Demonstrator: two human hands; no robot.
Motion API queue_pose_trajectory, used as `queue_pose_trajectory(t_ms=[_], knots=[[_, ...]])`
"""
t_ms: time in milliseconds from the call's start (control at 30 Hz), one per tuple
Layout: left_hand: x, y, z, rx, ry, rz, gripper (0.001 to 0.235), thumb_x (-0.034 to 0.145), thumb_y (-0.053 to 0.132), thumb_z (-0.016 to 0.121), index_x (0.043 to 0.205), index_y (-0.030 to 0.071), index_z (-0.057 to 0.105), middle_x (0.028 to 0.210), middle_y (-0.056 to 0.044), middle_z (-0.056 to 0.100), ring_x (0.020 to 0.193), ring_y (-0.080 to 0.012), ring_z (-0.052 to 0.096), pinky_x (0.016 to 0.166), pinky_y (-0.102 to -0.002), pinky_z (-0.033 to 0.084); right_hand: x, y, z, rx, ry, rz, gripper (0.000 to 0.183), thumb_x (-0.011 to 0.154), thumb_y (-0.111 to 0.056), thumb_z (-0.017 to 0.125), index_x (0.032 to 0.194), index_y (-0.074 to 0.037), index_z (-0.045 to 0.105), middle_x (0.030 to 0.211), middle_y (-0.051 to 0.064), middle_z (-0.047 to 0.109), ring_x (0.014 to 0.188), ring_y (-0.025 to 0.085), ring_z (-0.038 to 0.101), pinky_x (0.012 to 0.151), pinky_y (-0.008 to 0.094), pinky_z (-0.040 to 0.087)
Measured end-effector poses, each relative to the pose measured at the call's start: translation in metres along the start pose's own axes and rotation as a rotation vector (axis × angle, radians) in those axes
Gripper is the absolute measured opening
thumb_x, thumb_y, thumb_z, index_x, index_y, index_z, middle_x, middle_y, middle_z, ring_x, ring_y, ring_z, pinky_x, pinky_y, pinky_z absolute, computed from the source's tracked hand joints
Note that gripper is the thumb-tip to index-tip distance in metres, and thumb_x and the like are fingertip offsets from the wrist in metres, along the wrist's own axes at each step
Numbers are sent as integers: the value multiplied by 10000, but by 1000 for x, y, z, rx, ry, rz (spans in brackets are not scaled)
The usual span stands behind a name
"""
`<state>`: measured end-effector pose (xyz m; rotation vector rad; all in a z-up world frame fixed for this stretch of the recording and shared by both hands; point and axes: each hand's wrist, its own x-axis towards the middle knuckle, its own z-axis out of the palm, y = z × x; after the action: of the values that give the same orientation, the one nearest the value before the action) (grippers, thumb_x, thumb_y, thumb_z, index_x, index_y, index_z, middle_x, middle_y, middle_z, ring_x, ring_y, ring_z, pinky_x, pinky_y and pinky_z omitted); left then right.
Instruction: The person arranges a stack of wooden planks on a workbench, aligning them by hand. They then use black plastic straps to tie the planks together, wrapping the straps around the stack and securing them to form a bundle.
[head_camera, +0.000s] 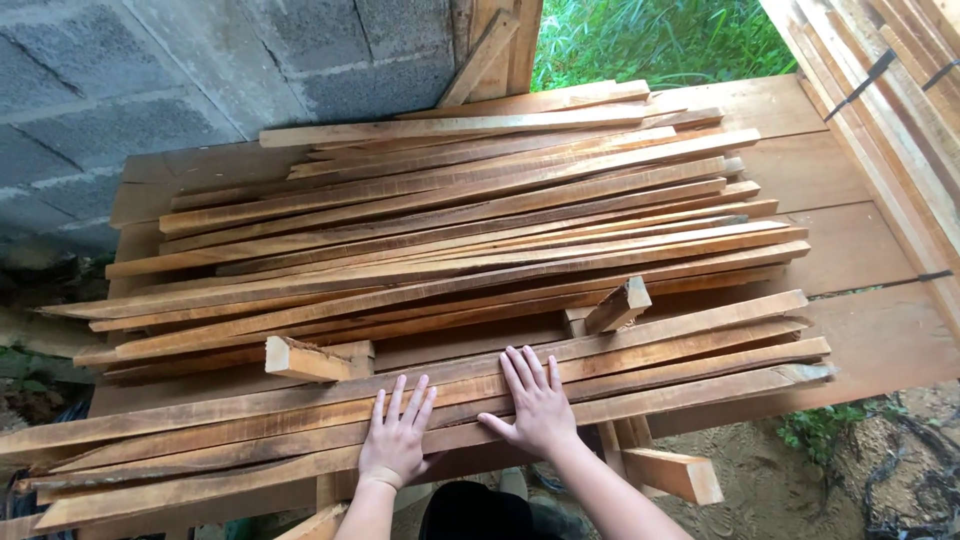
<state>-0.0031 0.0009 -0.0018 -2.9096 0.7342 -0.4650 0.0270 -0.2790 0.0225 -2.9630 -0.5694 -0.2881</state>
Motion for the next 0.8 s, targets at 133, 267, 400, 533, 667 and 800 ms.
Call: queue_pose_trajectory(t_ms=[133, 267, 400, 533, 667, 800], knots=[[0, -1, 1, 5, -5, 1, 1475, 342, 528, 813, 1617, 128, 189, 1757, -67, 97, 1606, -359, 97, 1271, -568, 127, 6, -1, 6, 20, 5, 21, 1086, 876, -851, 447, 1570, -25, 321, 1643, 119, 317, 1546, 311, 199, 1257, 564, 57], [-2, 2, 5, -10, -3, -12, 1494, 331, 528, 811, 1623, 134, 174, 1757, -64, 89, 1607, -358, 84, 1278, -570, 102, 30, -3, -4, 98, -16, 92, 859, 912, -748, 486, 1399, -40, 482, 1395, 127, 519, 1338, 323, 411, 1213, 554, 172], [-3, 0, 3, -2, -38, -10, 1367, 433, 523, 789, 1613, 133, 218, 1746, -70, 127, 1593, -372, 120, 1268, -574, 126, 63, -6, -3, 203, 63, 127, 616, 881, -664, 644, 919, -49, 679, 843, 131, 706, 844, 317, 659, 1103, 460, 403], [-4, 3, 1, -5, -51, -22, 1343, 467, 548, 782, 1617, 139, 222, 1742, -53, 144, 1589, -356, 143, 1268, -560, 139, 91, 3, -7, 175, -191, 136, 776, 875, -805, 527, 652, -83, 697, 645, 138, 703, 679, 367, 680, 755, 436, 543], [-2, 1, 1, -18, -43, -11, 1418, 426, 598, 780, 1622, 121, 185, 1750, -90, 99, 1602, -385, 84, 1274, -578, 97, 125, 4, -18, 148, -724, 175, 1055, 775, -991, 318, 701, -38, 764, 704, 174, 721, 672, 364, 711, 663, 462, 580], [0, 0, -3, -20, -48, -4, 1398, 444, 610, 776, 1617, 116, 198, 1749, -94, 104, 1598, -382, 95, 1272, -579, 98, 147, 4, -20, 229, -1062, 204, 1129, 720, -990, 302, 1071, -35, 791, 1127, 196, 745, 1047, 382, 716, 963, 499, 540]])
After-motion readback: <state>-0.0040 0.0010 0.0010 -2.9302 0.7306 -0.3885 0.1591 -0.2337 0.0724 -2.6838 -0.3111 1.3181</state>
